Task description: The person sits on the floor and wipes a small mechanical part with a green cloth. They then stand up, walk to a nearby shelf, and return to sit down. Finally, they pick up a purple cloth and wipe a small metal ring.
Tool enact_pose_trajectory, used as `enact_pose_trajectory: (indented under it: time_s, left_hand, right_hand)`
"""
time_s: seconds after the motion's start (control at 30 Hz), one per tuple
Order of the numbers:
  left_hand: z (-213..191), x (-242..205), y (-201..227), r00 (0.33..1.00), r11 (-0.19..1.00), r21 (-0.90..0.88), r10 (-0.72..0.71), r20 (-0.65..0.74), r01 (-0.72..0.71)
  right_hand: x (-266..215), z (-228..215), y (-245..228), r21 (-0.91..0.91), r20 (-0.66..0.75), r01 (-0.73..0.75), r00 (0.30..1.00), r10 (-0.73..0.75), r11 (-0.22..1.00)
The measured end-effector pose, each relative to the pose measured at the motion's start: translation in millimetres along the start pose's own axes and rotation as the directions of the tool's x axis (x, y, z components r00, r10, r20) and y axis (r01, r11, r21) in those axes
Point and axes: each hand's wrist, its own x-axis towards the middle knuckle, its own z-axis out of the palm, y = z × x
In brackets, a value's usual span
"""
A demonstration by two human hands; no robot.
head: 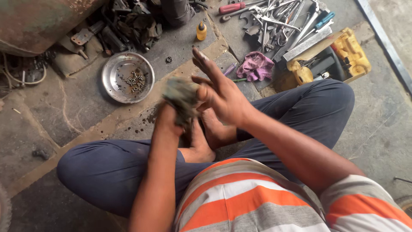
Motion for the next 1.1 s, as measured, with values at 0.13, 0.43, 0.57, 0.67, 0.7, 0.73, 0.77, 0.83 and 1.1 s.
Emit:
enact_pose_trajectory:
  time_s: [0.13,0.43,0.57,0.67,0.7,0.73,0.77,0.83,1.1]
  left_hand:
    - [-10,-31,-20,0.95,0.966,-0.16,-0.158,0.268,0.205]
    - [-61,-9,-49,0.971,0.849,-0.478,-0.159,0.178,0.226]
    - [-49,-15,-51,0.992,0.944,-0.317,-0.062,0.11,0.095]
    - [-29,-14,-36,0.998,0.993,-0.121,-0.004,-0.068,-0.005]
    - [-22,-13,-27,0.992,0.998,-0.057,0.019,-0.126,-0.026]
    - [-15,-12,-17,0.985,0.999,0.021,0.035,-0.169,-0.032]
    - [-9,-10,-7,0.98,0.996,0.09,0.029,-0.197,-0.012]
    - [-1,-5,17,0.966,0.998,0.015,-0.062,-0.252,0.068]
    - [-1,-4,-28,0.994,0.873,0.486,-0.079,0.078,0.031]
  right_hand:
    - [22,33,43,-0.159,-0.005,-0.068,0.998,0.068,0.985]
    - [-16,51,85,-0.805,0.188,0.083,0.975,0.119,0.588]
    - [-24,49,77,-0.789,0.198,0.198,0.978,-0.064,0.581]
    - [-33,46,77,-0.799,0.217,0.242,0.97,-0.11,0.55]
    - [-37,45,76,-0.805,0.227,0.252,0.967,-0.114,0.536]
    - [-39,42,74,-0.74,0.167,0.169,0.984,-0.065,0.651]
    - [-40,39,71,-0.656,0.114,0.08,0.993,-0.007,0.751]
    - [-42,33,62,-0.564,-0.031,0.004,0.999,-0.027,0.826]
    - [-27,-8,101,-0.892,0.264,0.231,0.964,0.033,0.389]
